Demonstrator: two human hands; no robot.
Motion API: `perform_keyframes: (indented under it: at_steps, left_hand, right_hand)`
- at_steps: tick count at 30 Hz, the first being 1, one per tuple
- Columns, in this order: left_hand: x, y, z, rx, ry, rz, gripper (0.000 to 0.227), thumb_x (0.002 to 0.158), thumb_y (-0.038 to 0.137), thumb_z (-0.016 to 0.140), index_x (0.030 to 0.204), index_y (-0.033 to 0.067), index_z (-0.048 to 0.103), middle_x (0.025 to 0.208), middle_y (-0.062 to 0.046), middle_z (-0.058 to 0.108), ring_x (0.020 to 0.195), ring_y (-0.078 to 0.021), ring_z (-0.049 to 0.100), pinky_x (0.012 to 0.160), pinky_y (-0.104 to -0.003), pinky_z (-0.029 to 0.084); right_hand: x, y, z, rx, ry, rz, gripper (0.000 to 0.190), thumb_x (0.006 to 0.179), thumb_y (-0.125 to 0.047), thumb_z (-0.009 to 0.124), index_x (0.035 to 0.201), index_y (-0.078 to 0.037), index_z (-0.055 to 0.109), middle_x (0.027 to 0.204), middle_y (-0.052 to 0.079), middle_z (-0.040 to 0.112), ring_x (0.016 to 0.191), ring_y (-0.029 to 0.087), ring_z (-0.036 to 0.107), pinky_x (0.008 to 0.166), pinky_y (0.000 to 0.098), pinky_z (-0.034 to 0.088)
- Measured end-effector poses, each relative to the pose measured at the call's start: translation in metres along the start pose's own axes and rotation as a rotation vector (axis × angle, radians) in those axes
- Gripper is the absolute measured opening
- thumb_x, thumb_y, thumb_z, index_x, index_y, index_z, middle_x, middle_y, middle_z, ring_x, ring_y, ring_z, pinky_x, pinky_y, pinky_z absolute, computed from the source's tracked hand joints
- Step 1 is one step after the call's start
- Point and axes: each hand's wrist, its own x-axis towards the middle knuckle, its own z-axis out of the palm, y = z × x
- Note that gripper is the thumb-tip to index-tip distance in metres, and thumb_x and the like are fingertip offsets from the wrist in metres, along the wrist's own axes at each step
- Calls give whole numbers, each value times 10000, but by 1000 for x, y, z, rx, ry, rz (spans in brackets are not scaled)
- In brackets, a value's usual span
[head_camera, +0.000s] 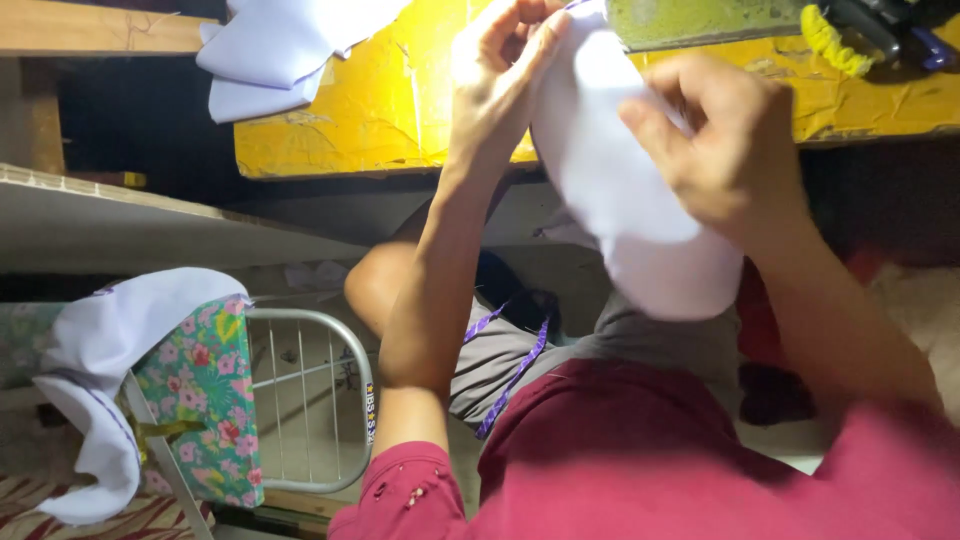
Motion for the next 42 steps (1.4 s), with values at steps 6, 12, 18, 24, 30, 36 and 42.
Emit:
perform_keyframes:
  at_steps: [6, 12, 18, 24, 30, 36, 42]
  left_hand:
    - [33, -71, 6, 648, 25, 166, 158, 890, 307, 599, 782, 198, 636, 726, 47, 668, 659, -75, 624, 619, -252, 493]
    - [44, -111, 18, 907, 271, 226, 76, 755, 313, 655, 737, 264, 711, 685, 94, 735, 676, -170, 698, 713, -416, 478]
    - [40, -103, 18, 919, 269, 0, 162, 726, 366, 716, 829, 256, 657, 815, 48, 684, 864, -272, 644, 806, -510, 395]
    - [34, -74, 9, 826, 150, 437, 77, 886, 152, 708, 929, 147, 645, 867, -54, 665, 822, -307, 612, 688, -448, 472]
    - [27, -76, 2, 1219, -85, 510, 182, 965, 165, 636, 1113, 201, 736, 1172, -13, 626, 1006, -297, 559, 723, -439, 407]
    - [25, -74, 0, 1253, -115, 540, 235, 968, 135, 613, 1191, 201, 650, 1167, -32, 597, 934, -290, 537, 698, -426, 386]
    - [32, -73, -1, 1398, -141, 579, 244, 989, 155, 609, 1222, 202, 666, 1194, -65, 554, 925, -299, 519, 707, -435, 409]
  right_hand:
    - [14, 75, 50, -260, 119, -181, 395, 927, -86, 901, 1231, -38, 653, 813, 80, 650, 658, 292, 638, 609, 432, 459]
    - [29, 71, 49, -599, 177, -359, 406, 769, -109, 943, 1077, -10, 697, 1080, 143, 593, 970, 291, 555, 762, 383, 510]
    - [57, 77, 42, -495, 76, -654, 394, 938, -79, 703, 1298, 76, 742, 1354, 175, 710, 1129, 342, 583, 990, 423, 524]
    - [70, 94, 44, -643, -4, -657, 378, 982, -302, 715, 1257, -43, 733, 1362, 73, 719, 1255, 271, 621, 1004, 414, 413]
    - [74, 96, 41, -620, -35, -636, 410, 880, -332, 807, 1181, -63, 732, 1449, 65, 738, 1150, 284, 668, 946, 413, 453]
    - [82, 104, 37, -556, -49, -655, 460, 835, -353, 828, 1200, -85, 750, 1452, 105, 741, 1150, 296, 682, 964, 419, 465]
    - [88, 119, 37, -621, -21, -706, 510, 876, -489, 837, 1245, -140, 791, 1395, 39, 771, 1177, 224, 705, 969, 362, 517]
